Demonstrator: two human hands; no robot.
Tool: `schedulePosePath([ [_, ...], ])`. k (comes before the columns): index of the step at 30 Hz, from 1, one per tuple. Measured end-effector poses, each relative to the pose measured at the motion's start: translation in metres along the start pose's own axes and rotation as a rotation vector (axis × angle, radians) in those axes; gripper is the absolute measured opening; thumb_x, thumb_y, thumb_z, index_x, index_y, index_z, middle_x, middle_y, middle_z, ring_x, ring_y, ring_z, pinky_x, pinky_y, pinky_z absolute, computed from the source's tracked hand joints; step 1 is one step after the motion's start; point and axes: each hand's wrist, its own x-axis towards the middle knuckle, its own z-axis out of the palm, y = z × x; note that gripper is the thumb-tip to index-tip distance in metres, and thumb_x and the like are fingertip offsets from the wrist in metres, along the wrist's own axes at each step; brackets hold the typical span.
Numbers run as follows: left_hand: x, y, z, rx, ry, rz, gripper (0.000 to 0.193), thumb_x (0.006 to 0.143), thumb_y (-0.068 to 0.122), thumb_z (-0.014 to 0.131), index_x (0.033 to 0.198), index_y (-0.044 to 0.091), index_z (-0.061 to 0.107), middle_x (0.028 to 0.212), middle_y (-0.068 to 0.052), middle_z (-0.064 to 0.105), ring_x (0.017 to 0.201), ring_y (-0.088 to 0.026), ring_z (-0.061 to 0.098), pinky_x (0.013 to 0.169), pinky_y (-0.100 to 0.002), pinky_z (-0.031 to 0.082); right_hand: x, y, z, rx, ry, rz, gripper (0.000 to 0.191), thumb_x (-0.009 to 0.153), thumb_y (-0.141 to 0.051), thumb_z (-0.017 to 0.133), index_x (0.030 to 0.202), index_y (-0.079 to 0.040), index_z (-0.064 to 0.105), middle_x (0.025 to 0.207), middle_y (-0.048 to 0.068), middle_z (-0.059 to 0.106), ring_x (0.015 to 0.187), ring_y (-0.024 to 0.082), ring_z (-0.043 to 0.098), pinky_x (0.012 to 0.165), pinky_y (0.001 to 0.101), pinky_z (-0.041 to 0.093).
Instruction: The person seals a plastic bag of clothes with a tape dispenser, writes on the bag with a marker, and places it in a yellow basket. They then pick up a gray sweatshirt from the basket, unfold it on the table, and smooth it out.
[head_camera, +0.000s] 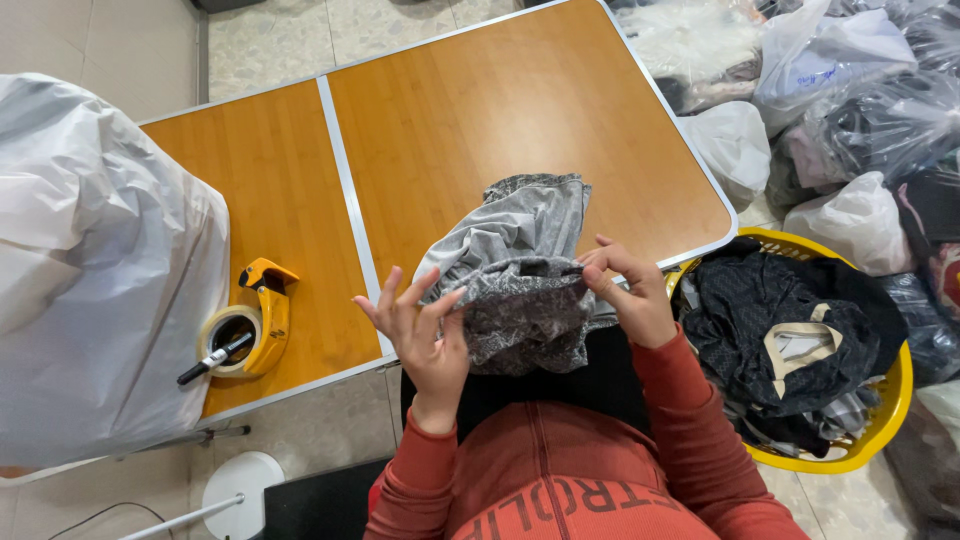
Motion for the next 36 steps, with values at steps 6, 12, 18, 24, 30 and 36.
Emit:
schedulePosePath([
  [6,-0.003,0.004,0.000,-0.037,0.002,0.022,0.032,0.088,-0.006,0.067,0.101,0.023,0.076,0.124,0.002,0.067,0.143,-0.028,0.048,0.133,-0.063,0.006,0.005,-0.022,0.013,-0.186,0.102,0.018,0.015,0.095,-0.024,0.071,0.100,-0.010,0.074,0.101,0.002,0.075,0.106,0.019,0.069,0.127,0.0523,0.029],
  [12,-0.004,0.012,0.003,-0.111,-0.024,0.130,0.035,0.085,-0.006,0.071,0.100,0.025,0.077,0.122,0.004,0.067,0.140,-0.026,0.048,0.133,-0.061,0.010,0.010,-0.030,0.030,-0.341,-0.128,-0.050,0.024,0.084,-0.027,0.079,0.100,-0.009,0.076,0.104,0.005,0.076,0.111,0.022,0.067,0.119,0.0576,0.021],
  [18,-0.002,0.007,0.001,-0.075,-0.049,0.106,0.032,0.085,-0.004,0.072,0.099,0.024,0.078,0.123,0.005,0.067,0.140,-0.026,0.047,0.132,-0.061,0.010,0.006,-0.006,0.029,-0.162,0.022,0.139,0.014,0.094,-0.021,0.074,0.092,-0.007,0.074,0.090,0.000,0.073,0.090,0.013,0.069,0.110,0.0421,0.034],
  [24,0.003,0.000,0.007,0.095,-0.176,0.036,0.032,0.084,-0.007,0.064,0.088,0.022,0.078,0.126,0.000,0.068,0.143,-0.032,0.044,0.126,-0.067,-0.001,0.002,0.000,0.015,0.287,0.241,0.375,0.014,0.098,-0.019,0.066,0.096,-0.006,0.069,0.086,-0.007,0.063,0.081,0.004,0.053,0.077,0.0211,0.042],
  [30,0.003,0.009,0.012,-0.057,-0.155,-0.031,0.016,0.094,0.008,0.072,0.108,0.015,0.075,0.130,0.000,0.067,0.144,-0.032,0.045,0.127,-0.068,0.004,-0.002,-0.005,0.022,0.350,0.178,0.317,0.014,0.101,-0.018,0.064,0.099,-0.004,0.066,0.094,-0.005,0.062,0.091,0.004,0.053,0.086,0.0216,0.041],
  [36,0.004,0.023,0.013,-0.097,-0.277,0.060,0.026,0.079,0.020,0.083,0.104,0.016,0.077,0.129,-0.001,0.067,0.139,-0.034,0.044,0.122,-0.067,0.004,-0.006,-0.004,0.036,0.431,0.000,0.254,0.012,0.104,-0.016,0.059,0.105,-0.005,0.062,0.098,-0.004,0.063,0.110,0.007,0.058,0.105,0.0260,0.042],
])
